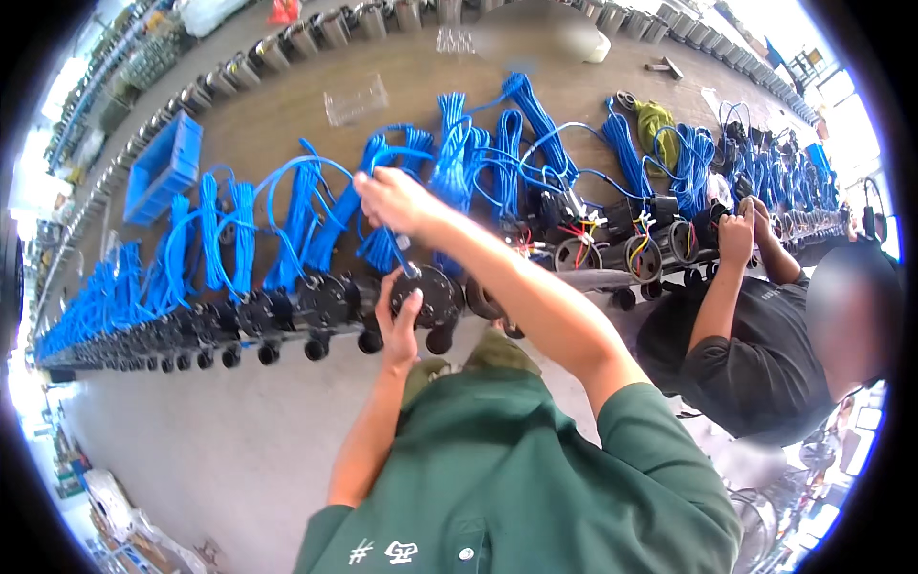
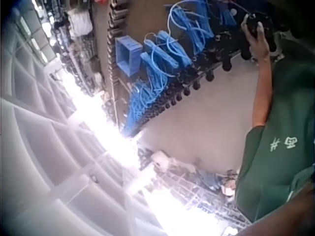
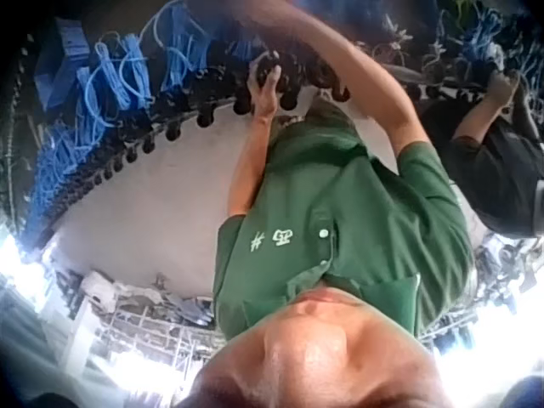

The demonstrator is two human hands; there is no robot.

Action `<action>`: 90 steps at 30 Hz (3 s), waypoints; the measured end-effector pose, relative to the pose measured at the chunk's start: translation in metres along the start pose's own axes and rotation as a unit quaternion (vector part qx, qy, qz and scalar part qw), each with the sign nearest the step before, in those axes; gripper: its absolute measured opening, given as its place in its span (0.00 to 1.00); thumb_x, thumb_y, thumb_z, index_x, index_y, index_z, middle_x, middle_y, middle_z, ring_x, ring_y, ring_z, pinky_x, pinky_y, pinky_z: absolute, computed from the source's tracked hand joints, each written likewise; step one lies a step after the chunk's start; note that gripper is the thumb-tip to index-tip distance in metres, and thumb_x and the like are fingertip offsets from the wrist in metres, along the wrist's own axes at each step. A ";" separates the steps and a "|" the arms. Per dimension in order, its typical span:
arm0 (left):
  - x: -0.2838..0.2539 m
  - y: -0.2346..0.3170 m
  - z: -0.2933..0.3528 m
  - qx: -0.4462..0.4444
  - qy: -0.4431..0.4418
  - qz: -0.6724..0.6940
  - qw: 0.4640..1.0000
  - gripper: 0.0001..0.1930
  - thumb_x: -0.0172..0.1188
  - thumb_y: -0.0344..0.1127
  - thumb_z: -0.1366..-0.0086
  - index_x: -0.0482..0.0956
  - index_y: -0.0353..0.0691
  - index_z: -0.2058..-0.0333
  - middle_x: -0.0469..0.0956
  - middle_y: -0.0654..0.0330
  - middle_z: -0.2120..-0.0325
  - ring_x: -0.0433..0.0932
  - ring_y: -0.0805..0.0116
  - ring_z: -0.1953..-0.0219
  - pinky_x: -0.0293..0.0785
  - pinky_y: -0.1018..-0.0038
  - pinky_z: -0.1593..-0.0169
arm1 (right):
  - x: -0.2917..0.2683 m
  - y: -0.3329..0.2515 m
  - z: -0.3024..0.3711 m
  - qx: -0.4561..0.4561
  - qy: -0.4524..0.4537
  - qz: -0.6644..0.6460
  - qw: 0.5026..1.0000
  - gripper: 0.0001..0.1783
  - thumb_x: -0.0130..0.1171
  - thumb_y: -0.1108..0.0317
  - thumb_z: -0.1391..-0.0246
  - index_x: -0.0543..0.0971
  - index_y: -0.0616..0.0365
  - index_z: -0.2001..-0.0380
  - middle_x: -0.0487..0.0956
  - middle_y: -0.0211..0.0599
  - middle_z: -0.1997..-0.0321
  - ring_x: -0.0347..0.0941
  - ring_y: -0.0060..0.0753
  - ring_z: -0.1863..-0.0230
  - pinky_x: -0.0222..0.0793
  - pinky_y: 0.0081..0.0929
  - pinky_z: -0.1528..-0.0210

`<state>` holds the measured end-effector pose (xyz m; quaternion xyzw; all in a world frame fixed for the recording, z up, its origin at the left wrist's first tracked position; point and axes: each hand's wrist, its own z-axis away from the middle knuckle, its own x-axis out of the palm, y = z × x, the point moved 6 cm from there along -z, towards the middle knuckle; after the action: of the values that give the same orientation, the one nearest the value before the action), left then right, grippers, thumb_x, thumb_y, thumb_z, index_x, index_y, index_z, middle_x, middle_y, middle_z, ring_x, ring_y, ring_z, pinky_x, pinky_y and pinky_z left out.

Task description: The person assembles water pumps by fitting components together and tapping them into place with a hammer.

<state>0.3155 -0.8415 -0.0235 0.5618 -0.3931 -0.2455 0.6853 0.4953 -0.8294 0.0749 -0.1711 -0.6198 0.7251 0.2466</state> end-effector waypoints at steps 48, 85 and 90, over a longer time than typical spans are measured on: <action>0.003 0.020 -0.023 0.030 -0.090 -0.095 0.991 0.28 0.64 0.33 0.49 0.77 0.27 0.48 0.78 0.52 0.49 0.78 0.60 0.45 0.70 0.65 0.36 | -0.025 -0.001 0.258 0.137 0.160 0.380 0.901 0.17 0.68 0.66 0.41 0.76 0.60 0.53 0.82 0.51 0.71 0.80 0.59 0.68 0.74 0.48 0.67; -0.006 0.023 -0.002 0.216 -0.061 -0.235 0.946 0.50 0.86 0.46 0.63 0.71 0.42 0.40 0.76 0.51 0.47 0.78 0.48 0.46 0.73 0.56 0.41 | -0.010 -0.007 0.240 0.145 0.163 0.432 0.875 0.14 0.61 0.60 0.34 0.79 0.62 0.67 0.81 0.46 0.80 0.82 0.33 0.77 0.73 0.32 0.72; -0.012 0.018 -0.001 0.200 -0.065 -0.235 0.949 0.51 0.85 0.46 0.64 0.71 0.41 0.40 0.76 0.51 0.45 0.76 0.46 0.43 0.70 0.56 0.38 | 0.018 -0.072 0.239 0.069 0.151 0.270 0.948 0.10 0.58 0.68 0.34 0.80 0.66 0.62 0.85 0.38 0.72 0.81 0.28 0.73 0.74 0.26 0.69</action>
<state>0.3077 -0.8268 -0.0095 0.7464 -0.3346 -0.3523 0.4547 0.3592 -1.0056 0.1885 -0.4221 -0.4540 0.7713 0.1440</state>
